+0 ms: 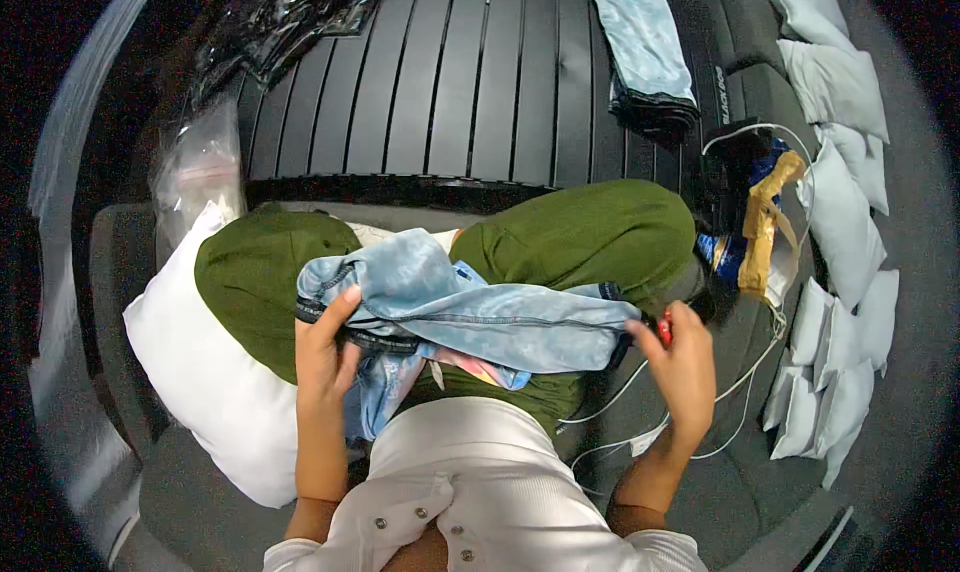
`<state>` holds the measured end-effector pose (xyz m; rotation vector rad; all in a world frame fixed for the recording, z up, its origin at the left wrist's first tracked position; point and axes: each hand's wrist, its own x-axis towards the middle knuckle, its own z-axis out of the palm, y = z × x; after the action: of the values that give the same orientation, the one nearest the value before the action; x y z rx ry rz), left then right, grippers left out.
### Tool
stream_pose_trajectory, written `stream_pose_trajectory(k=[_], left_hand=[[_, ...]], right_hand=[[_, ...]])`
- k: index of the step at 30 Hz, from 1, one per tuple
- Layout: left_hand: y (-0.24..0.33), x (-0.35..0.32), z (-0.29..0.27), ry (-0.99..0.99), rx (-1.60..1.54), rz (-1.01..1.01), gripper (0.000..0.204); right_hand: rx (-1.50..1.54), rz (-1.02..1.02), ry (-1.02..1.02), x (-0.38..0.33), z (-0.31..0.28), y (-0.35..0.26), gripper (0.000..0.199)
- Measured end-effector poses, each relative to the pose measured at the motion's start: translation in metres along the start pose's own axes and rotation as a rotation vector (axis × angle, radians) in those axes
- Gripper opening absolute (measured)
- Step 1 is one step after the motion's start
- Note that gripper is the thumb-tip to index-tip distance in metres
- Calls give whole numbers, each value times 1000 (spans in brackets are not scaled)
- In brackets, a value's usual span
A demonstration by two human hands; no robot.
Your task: Trimming loose threads from a garment using nippers and then folding it on a table.
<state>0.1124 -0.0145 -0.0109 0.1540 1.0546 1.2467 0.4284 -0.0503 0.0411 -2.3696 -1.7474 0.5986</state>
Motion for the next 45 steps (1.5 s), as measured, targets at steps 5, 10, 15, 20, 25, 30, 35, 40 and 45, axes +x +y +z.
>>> stream_pose_trajectory(k=[5,10,15,20,25,30,35,40,45], left_hand=[[0,-1,-2,2,36,39,26],[9,-11,-16,140,108,83,32],[32,-40,-56,316,130,150,40],[57,-86,-86,239,236,309,61],[97,-100,-95,476,1198,-69,49],[103,-102,-70,529,1244,500,38],[53,-27,9,-501,1041,518,39],[22,-4,32,-838,688,169,57],[22,7,30,-907,802,132,46]], right_hand=[[67,-59,94,-2,31,4,36],[695,34,39,1,29,3,32],[1356,-2,-15,5,16,-18,33],[1468,16,-143,2,18,-34,33],[1579,45,-350,4,34,-50,34],[1565,34,-589,3,42,-76,36],[1470,-91,-770,1,51,-83,43],[1311,-227,-936,3,39,-106,40],[1302,-124,-910,10,39,-111,42]])
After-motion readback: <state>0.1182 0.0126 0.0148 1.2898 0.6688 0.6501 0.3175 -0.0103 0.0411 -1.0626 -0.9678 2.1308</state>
